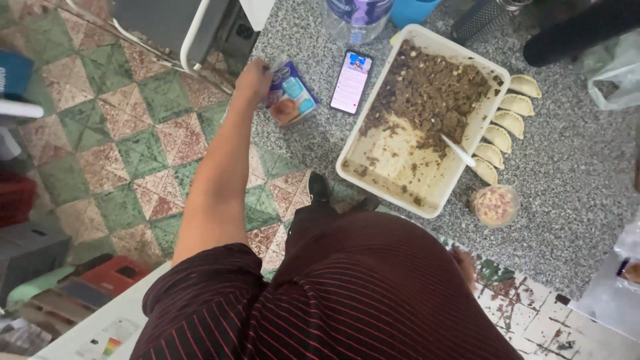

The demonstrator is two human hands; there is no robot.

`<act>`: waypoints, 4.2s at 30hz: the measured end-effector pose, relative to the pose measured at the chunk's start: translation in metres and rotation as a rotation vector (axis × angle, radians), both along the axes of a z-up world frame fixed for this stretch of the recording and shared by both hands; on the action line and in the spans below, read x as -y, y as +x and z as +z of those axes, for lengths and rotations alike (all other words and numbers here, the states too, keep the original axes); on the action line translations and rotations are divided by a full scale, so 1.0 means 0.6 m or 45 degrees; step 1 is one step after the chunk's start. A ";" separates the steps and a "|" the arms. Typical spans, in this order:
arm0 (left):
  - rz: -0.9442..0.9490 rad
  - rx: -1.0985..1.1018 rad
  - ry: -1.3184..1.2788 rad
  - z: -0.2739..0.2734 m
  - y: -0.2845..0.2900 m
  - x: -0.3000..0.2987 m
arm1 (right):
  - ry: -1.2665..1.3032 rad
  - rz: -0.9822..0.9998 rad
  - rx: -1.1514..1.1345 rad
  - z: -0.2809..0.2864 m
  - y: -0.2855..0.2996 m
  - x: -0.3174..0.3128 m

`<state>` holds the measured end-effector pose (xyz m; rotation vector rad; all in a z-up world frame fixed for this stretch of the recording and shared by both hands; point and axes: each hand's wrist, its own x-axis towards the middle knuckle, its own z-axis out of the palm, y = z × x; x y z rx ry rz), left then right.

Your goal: Preparing empanadas by placing cheese and meat filling onto dough circles and folding them.

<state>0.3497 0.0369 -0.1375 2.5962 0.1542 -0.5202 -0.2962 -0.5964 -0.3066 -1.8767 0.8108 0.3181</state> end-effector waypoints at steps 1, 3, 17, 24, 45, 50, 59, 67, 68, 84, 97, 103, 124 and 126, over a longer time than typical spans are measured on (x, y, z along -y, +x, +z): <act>-0.001 0.003 -0.010 0.021 -0.004 0.004 | -0.010 -0.001 0.003 -0.031 0.044 -0.012; -0.143 -0.026 -0.270 0.064 -0.017 0.008 | -0.683 0.927 -1.788 -0.092 0.137 -0.032; -0.284 0.204 -1.095 0.320 -0.274 0.064 | -0.091 0.233 0.175 0.676 0.444 -0.444; -0.525 0.255 -1.154 0.407 -0.372 0.151 | 0.069 0.773 0.395 0.745 0.610 -0.552; -0.983 0.273 -1.525 0.402 -0.330 0.204 | 0.038 0.440 1.402 0.666 0.619 -0.529; -1.056 0.413 -1.472 0.407 -0.331 0.229 | 0.032 0.377 1.440 0.715 0.608 -0.531; -1.184 0.276 -1.483 0.431 -0.338 0.267 | -0.039 0.278 1.475 0.720 0.574 -0.493; -0.923 -0.161 -1.748 0.392 -0.389 0.351 | -0.204 0.162 1.438 0.725 0.528 -0.442; -0.931 -0.180 -1.779 0.391 -0.393 0.362 | -0.222 0.140 1.452 0.728 0.522 -0.434; -1.049 0.379 -1.460 0.418 -0.510 0.661 | -0.269 0.081 1.265 0.679 0.369 -0.146; -1.008 0.558 -1.275 0.430 -0.581 0.780 | -0.644 0.316 1.375 0.676 0.336 -0.017; -1.168 0.612 -1.137 0.442 -0.600 0.788 | -0.559 0.360 1.598 0.599 0.326 0.004; -0.893 0.188 -1.065 0.421 -0.617 0.807 | -0.678 0.083 1.552 0.587 0.282 0.017; -0.879 0.122 -0.968 0.428 -0.613 0.801 | -0.718 0.099 1.489 0.570 0.282 0.016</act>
